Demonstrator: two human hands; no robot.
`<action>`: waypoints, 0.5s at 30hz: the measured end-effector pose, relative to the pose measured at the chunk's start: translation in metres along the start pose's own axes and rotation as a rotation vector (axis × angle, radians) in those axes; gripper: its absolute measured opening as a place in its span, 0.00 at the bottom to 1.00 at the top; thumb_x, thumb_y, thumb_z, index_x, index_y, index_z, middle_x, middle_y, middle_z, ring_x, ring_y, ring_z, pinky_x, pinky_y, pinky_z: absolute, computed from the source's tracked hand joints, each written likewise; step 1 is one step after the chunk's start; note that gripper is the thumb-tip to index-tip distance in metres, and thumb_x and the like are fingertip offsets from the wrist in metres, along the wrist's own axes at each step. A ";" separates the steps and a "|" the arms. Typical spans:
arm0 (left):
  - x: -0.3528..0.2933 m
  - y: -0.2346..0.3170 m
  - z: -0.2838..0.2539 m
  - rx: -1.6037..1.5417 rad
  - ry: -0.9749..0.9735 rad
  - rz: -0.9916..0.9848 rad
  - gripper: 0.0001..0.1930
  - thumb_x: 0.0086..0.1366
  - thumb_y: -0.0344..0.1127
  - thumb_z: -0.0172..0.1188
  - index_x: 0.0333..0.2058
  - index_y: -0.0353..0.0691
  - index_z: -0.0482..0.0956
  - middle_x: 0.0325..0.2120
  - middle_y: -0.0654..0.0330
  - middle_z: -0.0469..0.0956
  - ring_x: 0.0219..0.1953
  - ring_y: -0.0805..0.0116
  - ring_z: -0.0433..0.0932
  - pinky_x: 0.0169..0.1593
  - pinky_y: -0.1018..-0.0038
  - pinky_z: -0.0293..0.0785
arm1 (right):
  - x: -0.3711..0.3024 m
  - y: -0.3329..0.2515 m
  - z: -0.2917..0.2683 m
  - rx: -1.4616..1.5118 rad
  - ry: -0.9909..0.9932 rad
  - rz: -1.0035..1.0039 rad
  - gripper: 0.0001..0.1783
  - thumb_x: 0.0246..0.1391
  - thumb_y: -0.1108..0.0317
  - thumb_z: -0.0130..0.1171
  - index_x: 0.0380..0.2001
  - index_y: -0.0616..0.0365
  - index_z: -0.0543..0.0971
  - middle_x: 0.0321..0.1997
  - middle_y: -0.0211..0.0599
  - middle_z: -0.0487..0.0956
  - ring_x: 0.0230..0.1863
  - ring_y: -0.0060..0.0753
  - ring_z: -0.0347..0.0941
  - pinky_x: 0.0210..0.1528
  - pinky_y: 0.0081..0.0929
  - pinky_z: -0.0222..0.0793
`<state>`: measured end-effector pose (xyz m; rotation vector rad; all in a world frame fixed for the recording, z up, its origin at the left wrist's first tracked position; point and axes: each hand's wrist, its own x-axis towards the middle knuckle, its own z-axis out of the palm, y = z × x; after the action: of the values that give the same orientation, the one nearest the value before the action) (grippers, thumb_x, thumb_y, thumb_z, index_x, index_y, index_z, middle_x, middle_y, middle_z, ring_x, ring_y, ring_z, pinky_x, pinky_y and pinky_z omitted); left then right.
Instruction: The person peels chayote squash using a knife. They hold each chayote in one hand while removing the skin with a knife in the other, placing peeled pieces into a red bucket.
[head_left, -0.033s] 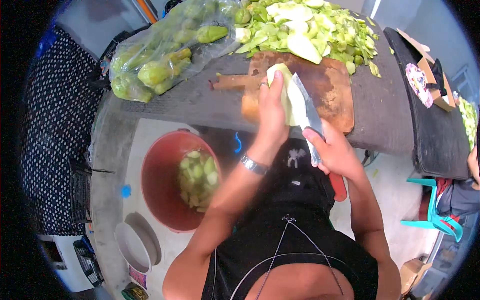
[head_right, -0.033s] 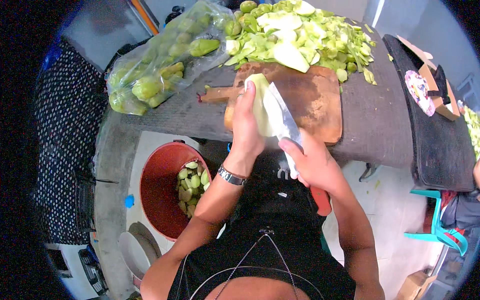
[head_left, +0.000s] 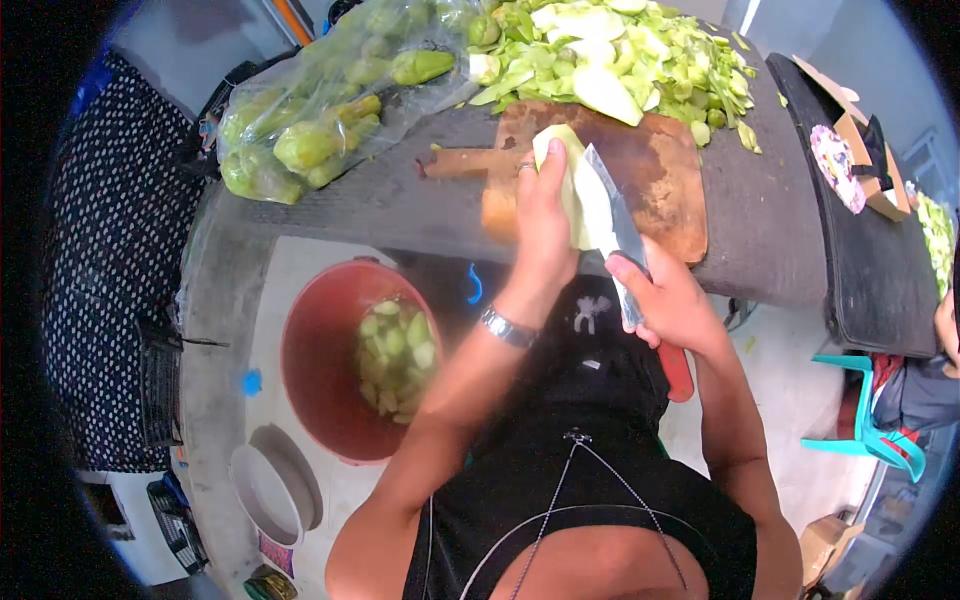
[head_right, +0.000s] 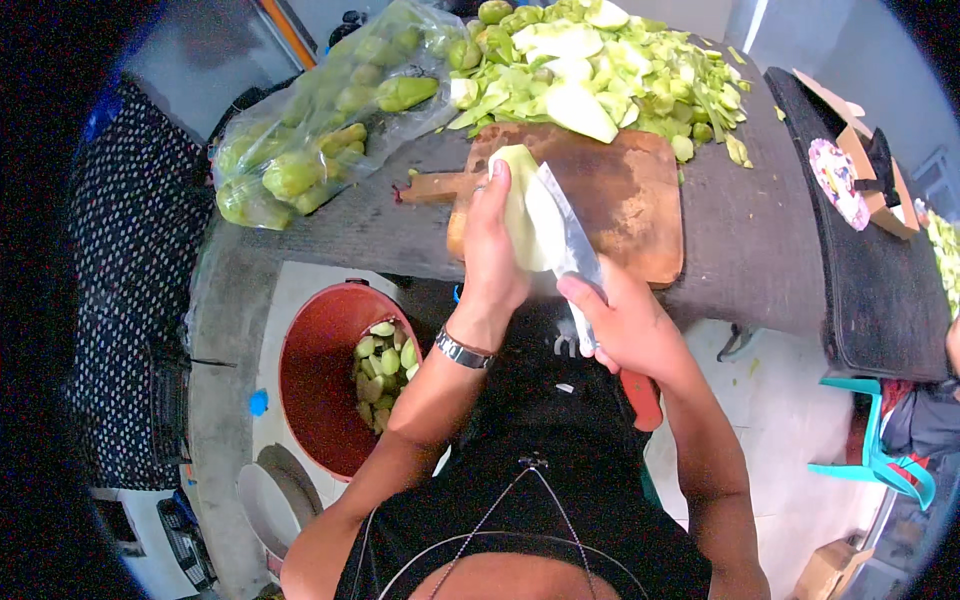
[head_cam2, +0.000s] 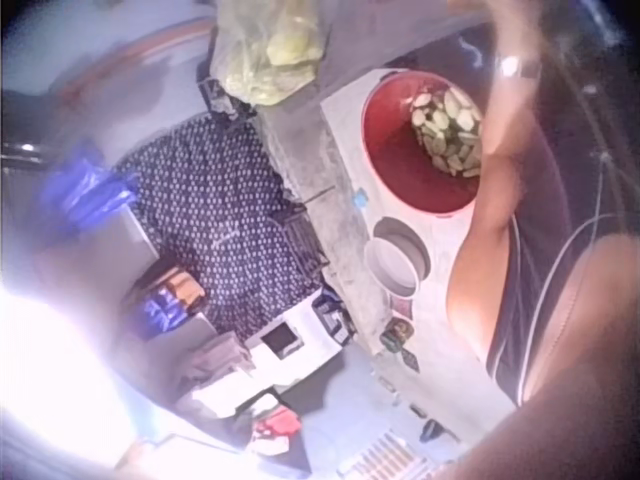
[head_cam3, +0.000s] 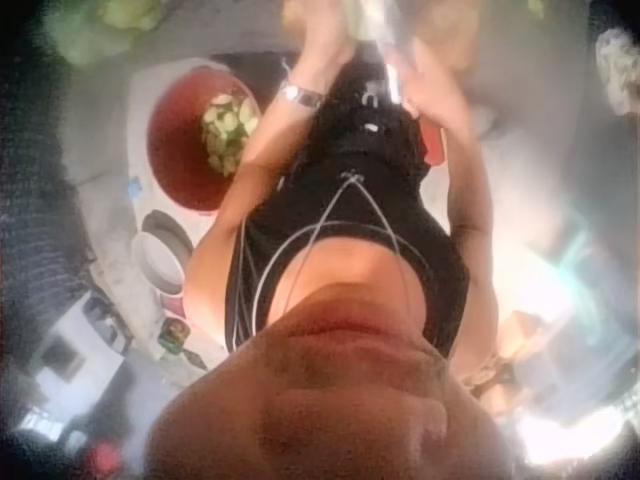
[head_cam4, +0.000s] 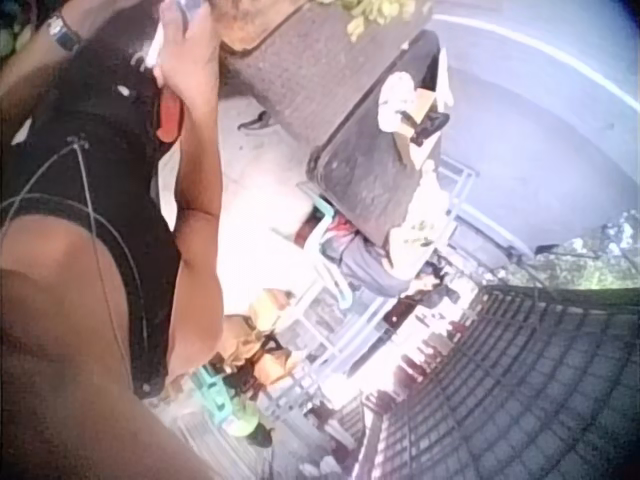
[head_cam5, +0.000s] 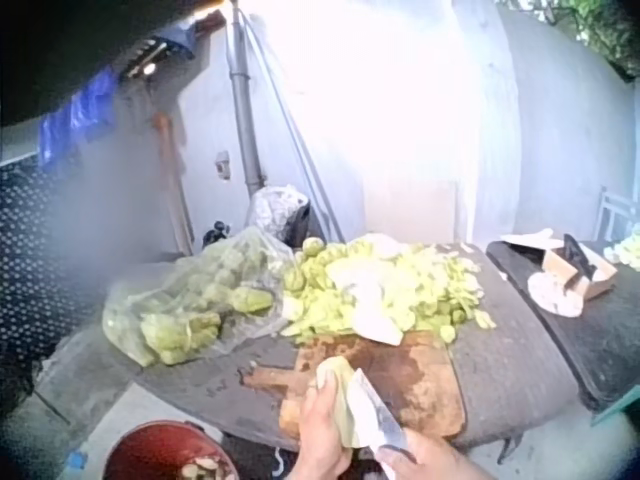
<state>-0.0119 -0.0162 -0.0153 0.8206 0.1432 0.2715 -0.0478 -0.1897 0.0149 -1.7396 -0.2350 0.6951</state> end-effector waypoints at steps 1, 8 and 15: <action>0.000 0.000 0.000 -0.002 0.002 -0.001 0.13 0.79 0.48 0.53 0.49 0.45 0.76 0.37 0.66 0.81 0.35 0.73 0.81 0.40 0.72 0.79 | -0.001 0.001 0.001 -0.001 -0.001 0.003 0.15 0.73 0.61 0.55 0.52 0.61 0.74 0.21 0.32 0.75 0.12 0.21 0.68 0.15 0.25 0.64; -0.002 -0.001 -0.006 -0.007 -0.044 -0.036 0.12 0.77 0.45 0.56 0.47 0.44 0.76 0.34 0.64 0.81 0.32 0.72 0.82 0.39 0.71 0.80 | -0.006 0.004 -0.003 0.152 -0.064 0.043 0.15 0.75 0.57 0.54 0.49 0.59 0.71 0.19 0.27 0.71 0.09 0.19 0.63 0.11 0.23 0.59; 0.006 -0.012 -0.007 0.038 0.006 0.022 0.15 0.78 0.49 0.54 0.46 0.43 0.77 0.36 0.61 0.83 0.34 0.67 0.84 0.41 0.68 0.82 | -0.001 0.012 0.007 0.088 -0.008 -0.038 0.16 0.75 0.55 0.54 0.47 0.58 0.71 0.18 0.28 0.71 0.09 0.18 0.62 0.10 0.21 0.55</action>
<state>-0.0058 -0.0174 -0.0284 0.8592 0.1451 0.2928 -0.0544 -0.1878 0.0032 -1.6453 -0.2391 0.6750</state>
